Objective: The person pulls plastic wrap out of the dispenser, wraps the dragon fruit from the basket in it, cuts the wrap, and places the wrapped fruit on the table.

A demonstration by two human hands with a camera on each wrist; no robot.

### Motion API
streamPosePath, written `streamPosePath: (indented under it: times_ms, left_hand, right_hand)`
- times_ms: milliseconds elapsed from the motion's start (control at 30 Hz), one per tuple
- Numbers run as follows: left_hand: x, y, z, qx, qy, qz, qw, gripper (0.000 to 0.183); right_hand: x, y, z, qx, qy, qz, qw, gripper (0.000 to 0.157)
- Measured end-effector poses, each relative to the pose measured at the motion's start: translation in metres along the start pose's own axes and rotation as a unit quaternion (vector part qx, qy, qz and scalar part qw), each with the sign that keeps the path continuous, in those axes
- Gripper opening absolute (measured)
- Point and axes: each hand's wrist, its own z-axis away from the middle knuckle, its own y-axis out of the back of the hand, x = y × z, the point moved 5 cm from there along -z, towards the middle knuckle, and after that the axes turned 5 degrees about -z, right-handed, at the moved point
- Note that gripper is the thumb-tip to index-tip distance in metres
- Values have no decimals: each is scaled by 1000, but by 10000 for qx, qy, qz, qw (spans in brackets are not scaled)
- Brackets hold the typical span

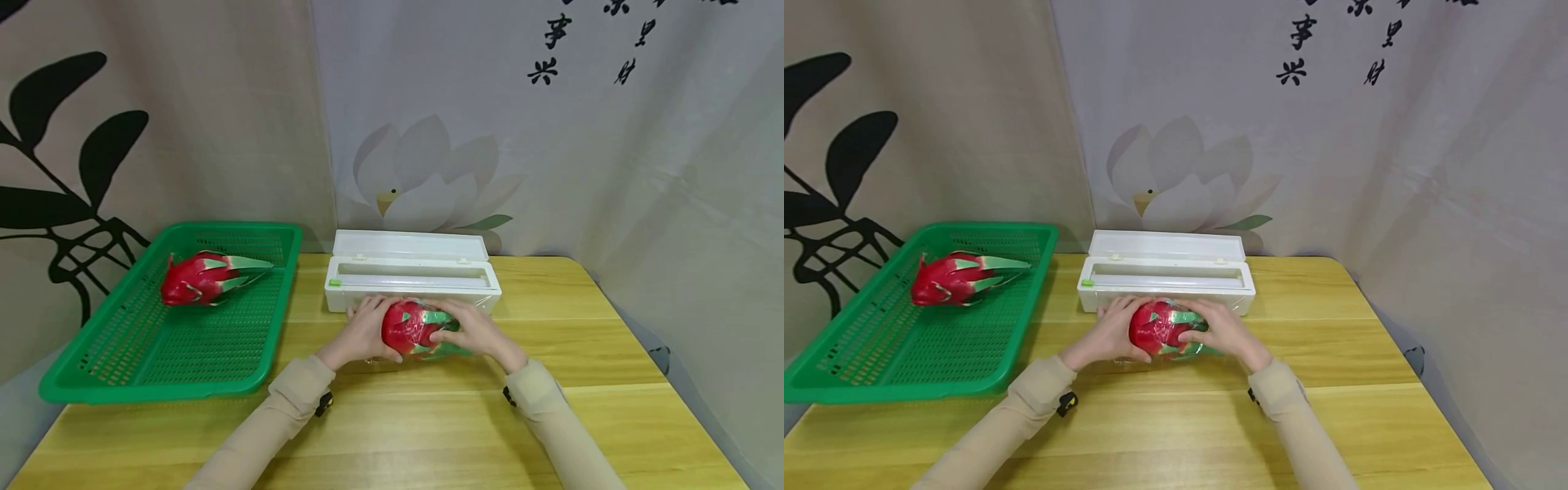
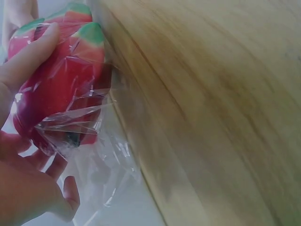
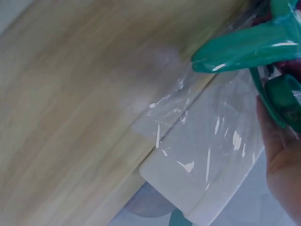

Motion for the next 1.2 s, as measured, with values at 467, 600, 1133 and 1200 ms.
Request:
streamPosePath:
  times_ms: [467, 600, 1133, 1200]
  left_hand:
    - [-9, -6, 3, -56, 85, 136, 9999, 105]
    - [-9, -5, 6, 36, -29, -88, 10000, 104]
    - [-20, 6, 14, 161, -76, 47, 9998, 73]
    - [-23, 13, 13, 647, -16, 202, 9977, 54]
  right_hand:
    - [10, 0, -3, -314, -248, -325, 9987, 66]
    - [12, -1, -3, -421, -261, -400, 9980, 68]
    - [19, 8, 6, -494, -126, -1578, 9862, 49]
    - [19, 10, 6, -457, -176, -1515, 9872, 46]
